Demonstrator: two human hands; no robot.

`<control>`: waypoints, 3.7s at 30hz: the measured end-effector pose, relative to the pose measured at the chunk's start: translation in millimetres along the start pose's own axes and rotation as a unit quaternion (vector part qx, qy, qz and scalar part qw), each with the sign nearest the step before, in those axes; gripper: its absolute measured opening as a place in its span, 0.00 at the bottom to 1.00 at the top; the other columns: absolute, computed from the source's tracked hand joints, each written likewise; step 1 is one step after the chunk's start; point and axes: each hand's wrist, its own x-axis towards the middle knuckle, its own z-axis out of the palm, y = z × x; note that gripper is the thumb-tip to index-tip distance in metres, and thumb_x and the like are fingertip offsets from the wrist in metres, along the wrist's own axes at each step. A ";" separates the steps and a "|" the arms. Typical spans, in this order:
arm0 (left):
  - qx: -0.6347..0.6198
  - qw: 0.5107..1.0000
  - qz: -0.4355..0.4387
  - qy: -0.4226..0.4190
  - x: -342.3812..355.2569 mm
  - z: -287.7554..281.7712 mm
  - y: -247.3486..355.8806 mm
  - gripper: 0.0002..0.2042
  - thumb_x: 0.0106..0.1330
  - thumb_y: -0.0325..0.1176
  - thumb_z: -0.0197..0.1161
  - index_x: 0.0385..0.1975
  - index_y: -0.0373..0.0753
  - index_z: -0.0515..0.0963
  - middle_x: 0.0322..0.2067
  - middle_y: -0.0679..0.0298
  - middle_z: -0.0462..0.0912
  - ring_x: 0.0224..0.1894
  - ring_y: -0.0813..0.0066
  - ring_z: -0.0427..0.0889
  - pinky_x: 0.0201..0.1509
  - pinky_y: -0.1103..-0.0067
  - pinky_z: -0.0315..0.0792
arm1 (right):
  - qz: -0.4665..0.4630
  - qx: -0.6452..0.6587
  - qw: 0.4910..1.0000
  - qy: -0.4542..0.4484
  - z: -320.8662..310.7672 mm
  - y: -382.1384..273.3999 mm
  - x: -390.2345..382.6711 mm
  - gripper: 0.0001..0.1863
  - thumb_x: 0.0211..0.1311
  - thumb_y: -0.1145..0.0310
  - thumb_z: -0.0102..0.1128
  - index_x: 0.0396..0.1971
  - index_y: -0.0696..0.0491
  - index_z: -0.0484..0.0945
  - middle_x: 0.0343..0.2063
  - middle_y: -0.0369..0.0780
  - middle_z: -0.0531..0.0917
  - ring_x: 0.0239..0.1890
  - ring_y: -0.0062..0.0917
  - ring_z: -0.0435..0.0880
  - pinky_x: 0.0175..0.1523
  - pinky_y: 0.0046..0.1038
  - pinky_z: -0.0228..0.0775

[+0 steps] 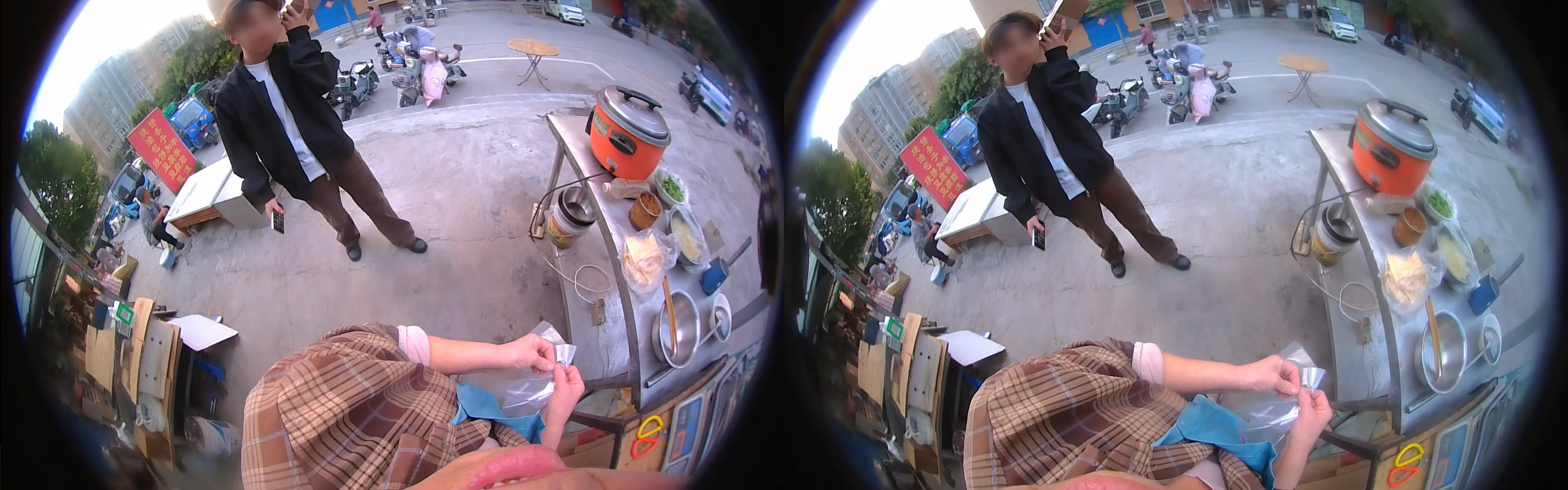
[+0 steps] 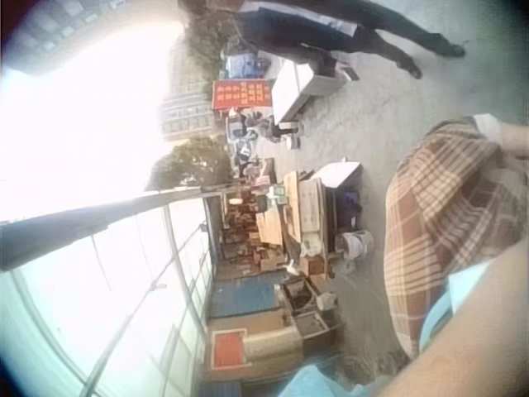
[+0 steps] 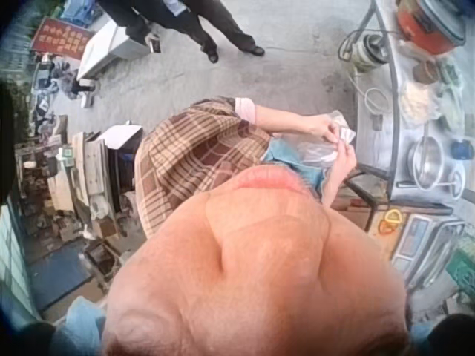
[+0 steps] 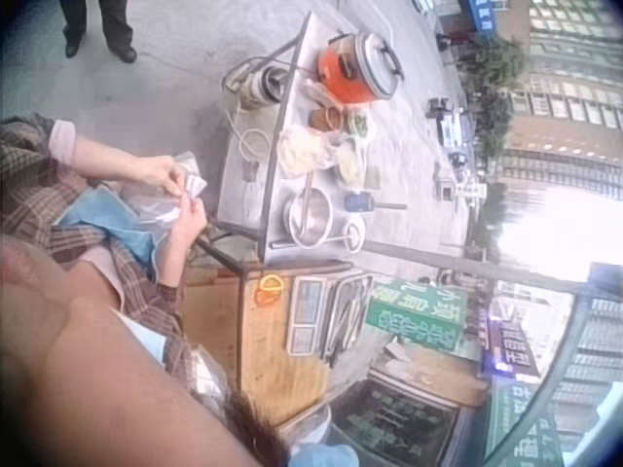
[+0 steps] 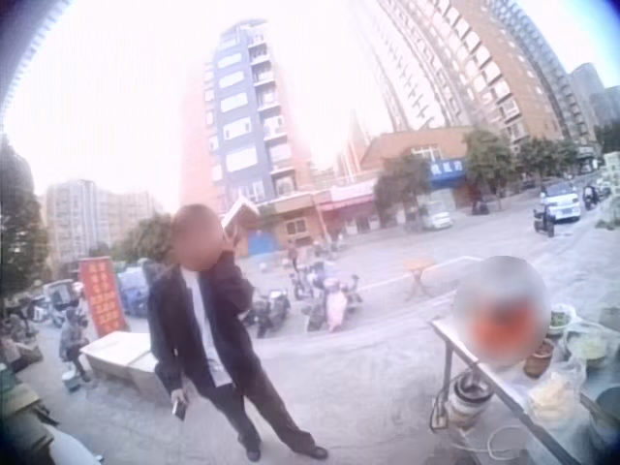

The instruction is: The person retrieves a metal tray with tongs and scissors, then takes a packaged flatbread from a microwave and places it on a table. They open a plastic bag, place it over a bowl, and use scissors to cut the flatbread into smaller pieces.

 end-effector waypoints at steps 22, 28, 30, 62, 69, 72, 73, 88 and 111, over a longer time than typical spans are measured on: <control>-0.060 0.997 -0.041 0.010 109.7 76.8 62.9 0.03 0.57 0.25 0.62 0.24 0.38 0.75 0.21 0.66 0.78 0.23 0.80 0.77 0.26 0.83 0.70 | -0.262 -0.200 0.866 0.375 -271.0 -139.3 -7.5 0.13 0.48 0.76 0.51 0.37 0.58 0.72 0.38 0.38 0.71 0.43 0.26 0.69 0.50 0.28 0.63; -0.013 0.999 -0.029 0.038 151.0 58.6 61.3 0.02 0.55 0.23 0.61 0.26 0.37 0.75 0.24 0.65 0.79 0.28 0.79 0.76 0.33 0.81 0.71 | -0.229 -0.544 0.727 0.350 -307.2 -91.6 6.8 0.21 0.54 0.70 0.50 0.49 0.62 0.70 0.55 0.55 0.67 0.59 0.47 0.63 0.63 0.42 0.53; 0.006 0.996 -0.075 0.048 191.8 50.3 46.0 0.02 0.54 0.22 0.59 0.25 0.37 0.75 0.23 0.64 0.79 0.28 0.78 0.77 0.34 0.81 0.72 | -0.224 -0.592 0.681 0.369 -333.2 -78.3 31.7 0.16 0.55 0.74 0.51 0.45 0.59 0.74 0.47 0.49 0.74 0.52 0.41 0.71 0.58 0.38 0.61; 0.035 0.999 -0.035 -0.021 369.0 233.8 -37.4 0.05 0.57 0.27 0.64 0.30 0.36 0.76 0.28 0.66 0.79 0.30 0.80 0.76 0.37 0.84 0.69 | -0.268 -0.368 0.793 0.405 -401.3 -153.0 61.2 0.13 0.48 0.73 0.63 0.37 0.56 0.79 0.28 0.40 0.79 0.27 0.26 0.76 0.34 0.25 0.68; 0.059 0.994 -0.064 -0.061 387.9 255.2 -34.1 0.04 0.56 0.26 0.64 0.28 0.35 0.76 0.26 0.64 0.80 0.28 0.80 0.76 0.37 0.83 0.70 | -0.174 0.017 0.963 0.203 -363.2 -108.0 164.3 0.07 0.54 0.71 0.63 0.27 0.59 0.76 0.21 0.33 0.77 0.23 0.13 0.72 0.30 0.19 0.66; 0.011 0.995 -0.051 -0.079 433.5 215.4 -10.8 0.03 0.58 0.26 0.62 0.28 0.34 0.76 0.26 0.63 0.80 0.30 0.78 0.77 0.39 0.82 0.70 | -0.142 -0.037 0.966 0.211 -359.1 -128.9 222.3 0.07 0.54 0.73 0.62 0.23 0.59 0.75 0.19 0.31 0.76 0.24 0.11 0.70 0.30 0.17 0.64; -0.007 0.997 -0.037 -0.063 454.0 192.7 7.3 0.03 0.58 0.26 0.62 0.29 0.34 0.76 0.27 0.63 0.80 0.31 0.77 0.77 0.41 0.81 0.70 | -0.125 -0.063 0.966 0.217 -347.2 -142.0 247.9 0.07 0.54 0.73 0.62 0.22 0.59 0.74 0.19 0.31 0.75 0.24 0.10 0.70 0.29 0.17 0.63; -0.269 0.954 -0.051 -0.122 553.7 -51.9 213.9 0.04 0.61 0.27 0.58 0.28 0.40 0.70 0.23 0.69 0.72 0.21 0.83 0.67 0.24 0.85 0.62 | -0.003 -0.179 0.939 0.294 -238.1 -219.3 383.4 0.06 0.46 0.74 0.62 0.21 0.58 0.73 0.19 0.42 0.76 0.19 0.27 0.72 0.28 0.26 0.65; -0.105 0.963 -0.242 0.057 533.0 -217.5 234.8 0.05 0.62 0.31 0.59 0.27 0.42 0.71 0.20 0.73 0.71 0.16 0.91 0.59 0.16 0.91 0.50 | -0.126 -0.639 0.713 0.260 -137.7 -255.7 528.7 0.19 0.49 0.87 0.47 0.39 0.54 0.78 0.38 0.43 0.75 0.39 0.38 0.76 0.43 0.33 0.69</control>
